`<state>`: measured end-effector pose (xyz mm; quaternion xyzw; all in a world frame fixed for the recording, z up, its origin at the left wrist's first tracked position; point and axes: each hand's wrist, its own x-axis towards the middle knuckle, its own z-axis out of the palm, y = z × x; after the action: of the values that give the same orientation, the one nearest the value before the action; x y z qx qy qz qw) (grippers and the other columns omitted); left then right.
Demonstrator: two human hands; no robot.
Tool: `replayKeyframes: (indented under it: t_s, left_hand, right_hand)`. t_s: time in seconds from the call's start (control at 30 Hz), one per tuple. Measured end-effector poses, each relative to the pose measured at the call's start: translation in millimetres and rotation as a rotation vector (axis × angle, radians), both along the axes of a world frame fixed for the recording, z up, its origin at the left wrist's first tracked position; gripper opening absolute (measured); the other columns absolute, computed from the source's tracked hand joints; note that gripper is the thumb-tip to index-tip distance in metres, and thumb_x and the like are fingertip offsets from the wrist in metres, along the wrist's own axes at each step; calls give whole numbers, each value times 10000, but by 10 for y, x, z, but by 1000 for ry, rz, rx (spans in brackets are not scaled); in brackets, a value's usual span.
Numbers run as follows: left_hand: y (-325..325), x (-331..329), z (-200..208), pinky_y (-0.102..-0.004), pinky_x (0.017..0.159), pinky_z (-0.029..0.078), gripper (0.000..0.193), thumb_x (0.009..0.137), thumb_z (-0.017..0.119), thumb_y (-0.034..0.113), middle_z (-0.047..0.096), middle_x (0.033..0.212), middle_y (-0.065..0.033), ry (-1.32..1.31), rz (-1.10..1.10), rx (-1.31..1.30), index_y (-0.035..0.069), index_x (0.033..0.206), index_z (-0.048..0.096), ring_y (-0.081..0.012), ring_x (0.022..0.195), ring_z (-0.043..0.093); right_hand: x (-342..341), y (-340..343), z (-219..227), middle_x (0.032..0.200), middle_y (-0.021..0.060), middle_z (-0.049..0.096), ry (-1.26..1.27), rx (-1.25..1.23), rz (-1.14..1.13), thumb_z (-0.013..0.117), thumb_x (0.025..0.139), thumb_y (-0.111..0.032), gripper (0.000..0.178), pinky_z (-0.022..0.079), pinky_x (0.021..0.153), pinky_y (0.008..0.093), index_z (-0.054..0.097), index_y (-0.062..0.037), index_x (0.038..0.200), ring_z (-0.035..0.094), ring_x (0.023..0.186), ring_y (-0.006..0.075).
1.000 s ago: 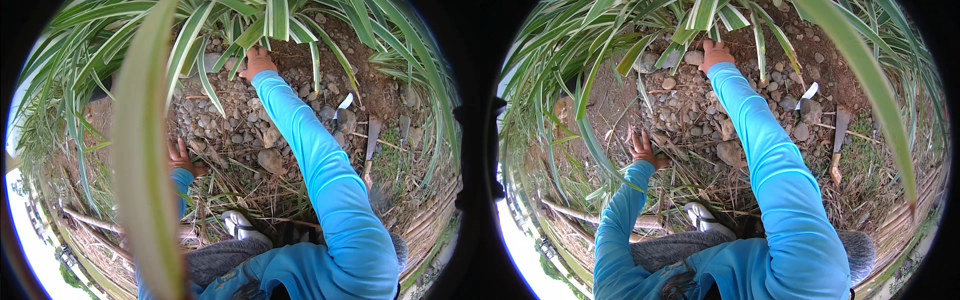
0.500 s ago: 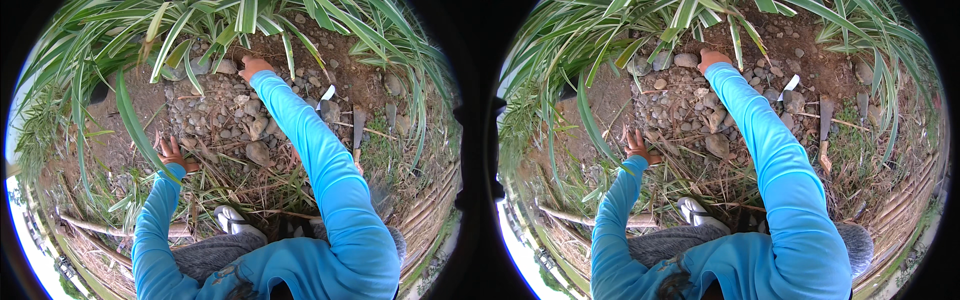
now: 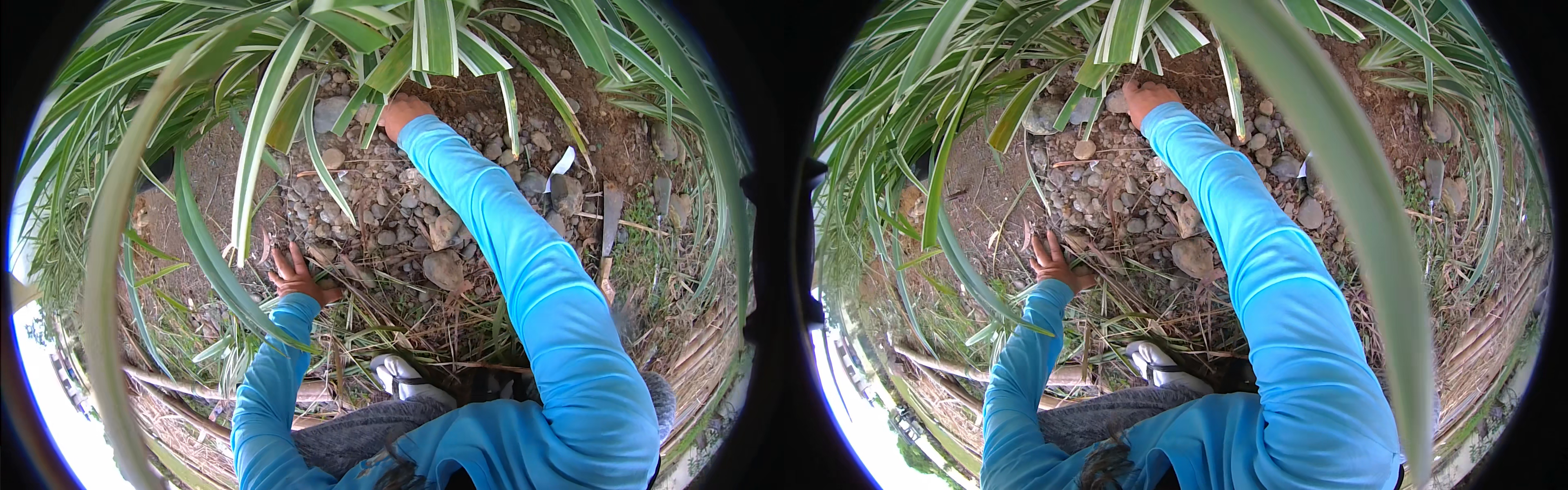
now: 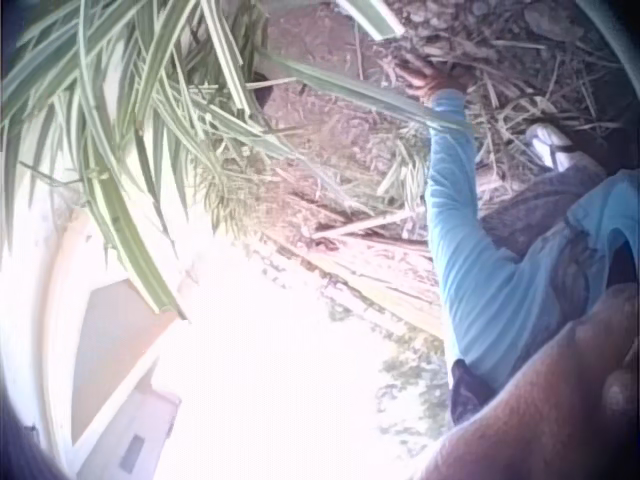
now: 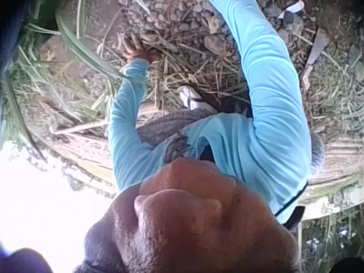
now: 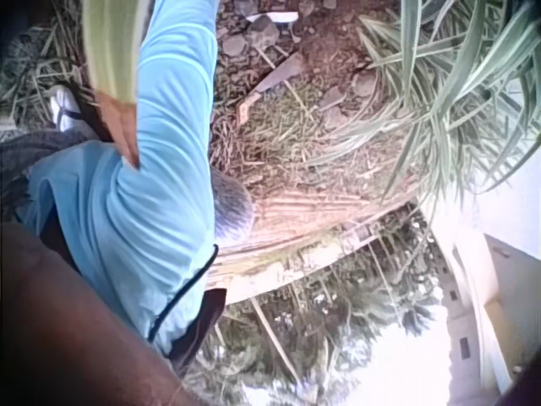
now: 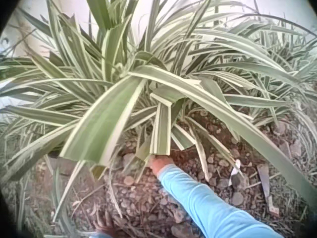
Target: The person kneels in a garden bed and uses both hands to pick up small stones and place them around the base of a variegated leafy plant. They repeatedly adjust the positions of the stones to form a neat border.
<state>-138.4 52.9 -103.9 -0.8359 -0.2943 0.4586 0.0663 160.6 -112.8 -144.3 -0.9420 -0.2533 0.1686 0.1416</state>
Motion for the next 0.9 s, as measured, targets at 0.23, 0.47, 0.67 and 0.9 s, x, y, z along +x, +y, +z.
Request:
replayKeyframes:
  t_s: [0.23,0.47,0.67,0.9]
  left_hand:
    - [2,-21,-68,-581,1140,63,1486,506,722,758,-161,1549,-200,12,-40,46,62,1478,-160,-375,1421,-193]
    - [-39,17,-2,-568,1116,226,1439,515,768,704,-210,1539,-179,1,73,36,221,1487,-177,-541,1387,23]
    - [-59,27,22,-554,1136,178,1402,535,752,708,-176,1554,-164,10,129,35,242,1493,-160,-490,1411,-21]
    - [92,-1,-133,-508,1155,164,1475,506,789,696,-213,1541,-174,-17,107,20,184,1482,-191,-401,1440,28]
  right_hand:
    - [35,-19,-29,1169,201,575,-29,-75,22,560,896,-257,413,477,909,461,529,-96,1275,575,1075,352]
    - [-313,70,218,1266,176,484,-152,-60,-285,598,878,-271,589,468,892,462,370,-97,1392,532,1129,347]
    - [-1031,-387,644,1206,197,488,4,200,37,635,841,-212,416,454,925,487,505,-58,1204,525,1111,388]
    - [-1429,-1804,1030,1124,160,548,-146,34,286,612,734,-87,310,521,823,454,592,-66,1043,581,1034,341]
